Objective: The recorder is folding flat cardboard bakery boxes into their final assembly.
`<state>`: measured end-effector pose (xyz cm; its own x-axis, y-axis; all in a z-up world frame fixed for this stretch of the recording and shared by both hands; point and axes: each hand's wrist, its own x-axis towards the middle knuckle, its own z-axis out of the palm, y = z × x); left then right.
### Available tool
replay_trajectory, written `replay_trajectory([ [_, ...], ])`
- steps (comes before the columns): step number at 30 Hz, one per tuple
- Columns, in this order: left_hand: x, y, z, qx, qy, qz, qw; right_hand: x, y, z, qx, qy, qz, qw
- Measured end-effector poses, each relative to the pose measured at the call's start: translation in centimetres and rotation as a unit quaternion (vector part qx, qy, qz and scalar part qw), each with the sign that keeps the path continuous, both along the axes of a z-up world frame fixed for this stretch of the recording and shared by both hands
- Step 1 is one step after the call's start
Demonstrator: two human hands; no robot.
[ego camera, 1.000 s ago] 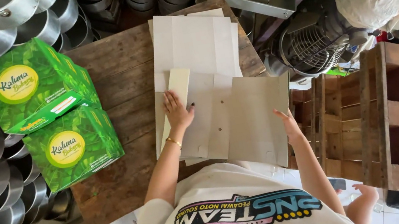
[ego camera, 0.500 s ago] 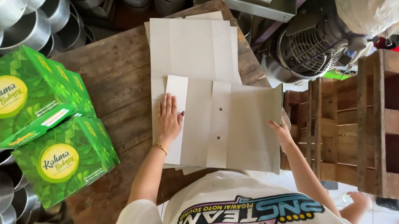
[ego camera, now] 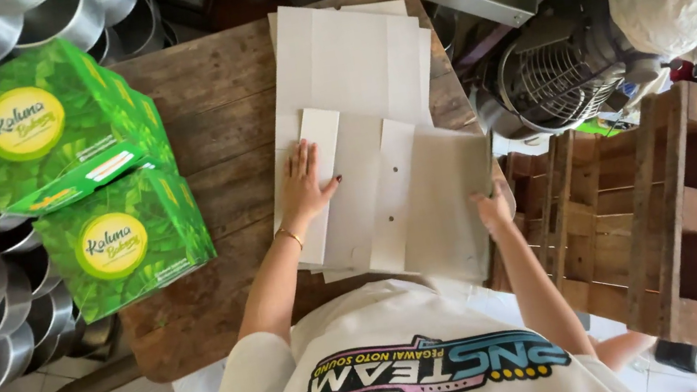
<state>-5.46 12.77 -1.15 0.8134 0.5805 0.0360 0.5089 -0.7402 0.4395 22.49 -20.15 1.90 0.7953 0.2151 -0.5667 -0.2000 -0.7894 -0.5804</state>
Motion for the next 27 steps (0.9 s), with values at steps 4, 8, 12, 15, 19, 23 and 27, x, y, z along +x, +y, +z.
replay_trajectory([
  [4,-1.4,-2.7,1.9,-0.059,-0.051,0.050,0.996,5.5,-2.7,-1.9,0.042,-0.020,0.050,0.998],
  [8,-4.1,-3.0,0.5,-0.311,-0.129,0.208,0.918,4.3,2.5,5.8,-0.158,-0.233,0.171,0.944],
  [12,-6.1,-1.1,-3.9,-0.490,-0.242,0.277,0.791,-1.2,12.4,6.8,-0.065,-0.327,0.356,0.873],
  [15,-6.9,-0.6,-3.9,-0.506,-0.260,0.243,0.786,-5.3,20.1,-1.9,0.128,-0.334,0.534,0.766],
  [19,-7.4,-0.8,-7.2,-0.526,-0.310,0.198,0.767,-12.9,27.9,0.1,0.116,-0.284,0.584,0.752],
  [23,-7.5,-0.8,-12.5,-0.537,-0.389,0.180,0.727,-15.4,29.3,-0.6,0.112,-0.315,0.584,0.740],
  [27,-7.6,0.1,-16.7,-0.544,-0.386,0.255,0.700,-18.1,27.1,0.8,0.176,-0.435,0.601,0.647],
])
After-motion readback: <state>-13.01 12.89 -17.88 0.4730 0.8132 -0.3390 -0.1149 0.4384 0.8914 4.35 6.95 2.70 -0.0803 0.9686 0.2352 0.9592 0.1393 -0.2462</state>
